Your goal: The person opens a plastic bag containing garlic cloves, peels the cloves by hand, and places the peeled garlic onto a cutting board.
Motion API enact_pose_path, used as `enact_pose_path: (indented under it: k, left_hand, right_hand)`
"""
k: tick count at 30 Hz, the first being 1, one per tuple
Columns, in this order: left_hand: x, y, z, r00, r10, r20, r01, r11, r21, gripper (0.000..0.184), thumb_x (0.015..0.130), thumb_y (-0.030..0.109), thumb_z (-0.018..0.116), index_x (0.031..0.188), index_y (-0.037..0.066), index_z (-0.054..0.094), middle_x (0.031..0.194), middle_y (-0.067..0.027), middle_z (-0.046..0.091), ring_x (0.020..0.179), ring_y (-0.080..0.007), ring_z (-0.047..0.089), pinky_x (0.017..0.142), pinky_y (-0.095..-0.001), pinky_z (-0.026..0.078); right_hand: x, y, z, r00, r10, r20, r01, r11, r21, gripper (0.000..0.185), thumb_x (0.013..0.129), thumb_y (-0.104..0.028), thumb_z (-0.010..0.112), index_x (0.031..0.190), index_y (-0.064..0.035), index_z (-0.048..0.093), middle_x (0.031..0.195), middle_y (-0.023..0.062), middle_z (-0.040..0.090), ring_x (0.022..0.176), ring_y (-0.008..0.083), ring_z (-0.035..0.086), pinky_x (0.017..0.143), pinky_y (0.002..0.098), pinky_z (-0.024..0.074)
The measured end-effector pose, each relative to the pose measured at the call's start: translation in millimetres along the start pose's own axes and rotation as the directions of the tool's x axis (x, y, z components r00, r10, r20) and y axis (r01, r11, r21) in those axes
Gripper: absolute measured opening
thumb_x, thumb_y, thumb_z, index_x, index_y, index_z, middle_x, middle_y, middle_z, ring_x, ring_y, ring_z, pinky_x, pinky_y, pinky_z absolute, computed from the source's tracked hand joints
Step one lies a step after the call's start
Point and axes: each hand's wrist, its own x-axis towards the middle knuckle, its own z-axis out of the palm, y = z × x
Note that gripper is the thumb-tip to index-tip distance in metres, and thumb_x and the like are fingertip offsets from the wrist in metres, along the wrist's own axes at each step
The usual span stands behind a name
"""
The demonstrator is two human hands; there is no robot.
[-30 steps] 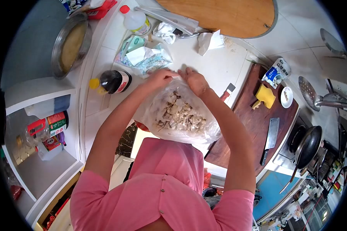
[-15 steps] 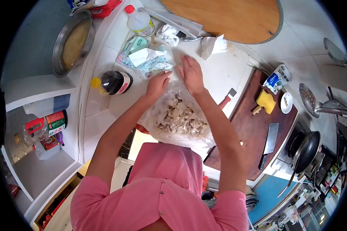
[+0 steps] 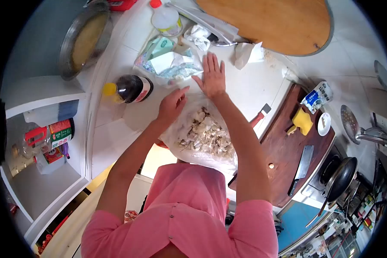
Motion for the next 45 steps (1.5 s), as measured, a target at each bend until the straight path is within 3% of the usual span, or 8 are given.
enact_pose_path:
  k: [6,15,21,27,29,31,37,45]
  left_hand:
    - [-17,4,-18,0.999,0.016,-0.028,-0.017,1.000,-0.019,0.033,0.083,0.007,0.056,0.115,0.006,0.057,0.086,-0.0125,0.057,0.071,-0.0306,0.058,0.063,-0.0406,0.047]
    - [13,0,15,0.995,0.095,0.040,-0.100,0.984,0.148,0.033,0.082,0.005,0.053,0.115,0.005,0.058,0.090,-0.0135,0.058,0.078,-0.0298,0.060,0.066,-0.0409,0.049]
    - [44,-3,32,0.990,0.131,0.046,-0.136,0.865,0.482,0.034,0.084,0.006,0.050,0.117,0.008,0.057,0.095,-0.0118,0.058,0.083,-0.0293,0.061,0.069,-0.0406,0.051]
    - [42,10,11,0.957,0.137,-0.257,-0.102,0.984,0.146,0.021,0.086,0.008,0.053,0.106,0.004,0.061,0.084,-0.0123,0.056,0.074,-0.0271,0.060,0.064,-0.0380,0.048]
    - [32,4,7,0.920,0.070,-0.386,-0.090,0.995,-0.035,0.017,0.086,0.007,0.055,0.102,0.004,0.061,0.079,-0.0122,0.055,0.068,-0.0264,0.058,0.060,-0.0360,0.046]
    - [28,-1,-6,0.938,0.056,-0.343,-0.056,0.998,0.011,0.018,0.086,0.006,0.056,0.103,0.004,0.061,0.078,-0.0115,0.054,0.062,-0.0251,0.055,0.057,-0.0338,0.044]
    - [5,1,-3,0.954,-0.053,-0.295,0.009,0.989,-0.147,0.017,0.085,0.004,0.057,0.102,0.003,0.061,0.075,-0.0104,0.053,0.056,-0.0218,0.051,0.054,-0.0315,0.042]
    - [18,-6,11,0.973,-0.010,-0.229,-0.007,0.997,-0.075,0.020,0.083,0.005,0.058,0.103,0.004,0.061,0.084,-0.0117,0.057,0.066,-0.0279,0.057,0.059,-0.0363,0.045]
  right_hand:
    - [-6,11,-21,0.997,0.079,-0.005,-0.070,0.910,0.409,0.069,0.093,-0.048,0.040,0.144,-0.0046,0.025,0.152,0.0124,0.021,0.141,0.0268,0.017,0.113,0.0454,0.0135]
    - [-52,18,-89,0.831,0.441,0.339,-0.075,-0.515,0.854,0.072,0.096,-0.057,0.020,0.142,-0.0010,0.026,0.145,0.0124,0.033,0.133,0.0232,0.033,0.109,0.0382,0.0244]
    - [-66,5,-59,0.826,0.510,0.240,-0.354,0.138,0.925,0.049,0.099,-0.036,0.038,0.131,0.0005,0.046,0.134,0.0141,0.048,0.124,0.0241,0.045,0.104,0.0345,0.0335]
    - [38,-39,-56,0.915,0.169,-0.367,0.074,0.823,0.564,0.048,0.092,-0.026,0.047,0.133,-0.0006,0.042,0.135,0.0202,0.044,0.132,0.0343,0.033,0.111,0.0421,0.0220]
    - [32,-37,10,0.984,-0.085,0.155,0.077,0.995,0.056,0.054,0.088,-0.035,0.052,0.132,-0.0034,0.044,0.139,0.0173,0.039,0.136,0.0314,0.025,0.110,0.0519,0.0184]
    - [34,-35,23,0.971,-0.105,-0.215,0.155,0.962,0.227,0.047,0.088,-0.043,0.052,0.113,-0.0031,0.058,0.132,0.0191,0.046,0.137,0.0301,0.024,0.109,0.0536,0.0196]
    - [36,-32,26,0.993,-0.079,-0.084,0.101,0.950,0.297,0.054,0.088,-0.036,0.053,0.130,-0.0028,0.044,0.142,0.0174,0.034,0.134,0.0321,0.028,0.110,0.0497,0.0180]
    - [-9,8,-37,0.786,0.614,0.071,0.069,-0.201,0.977,0.061,0.099,-0.048,0.024,0.135,0.0006,0.038,0.141,0.0139,0.040,0.131,0.0234,0.037,0.109,0.0375,0.0265]
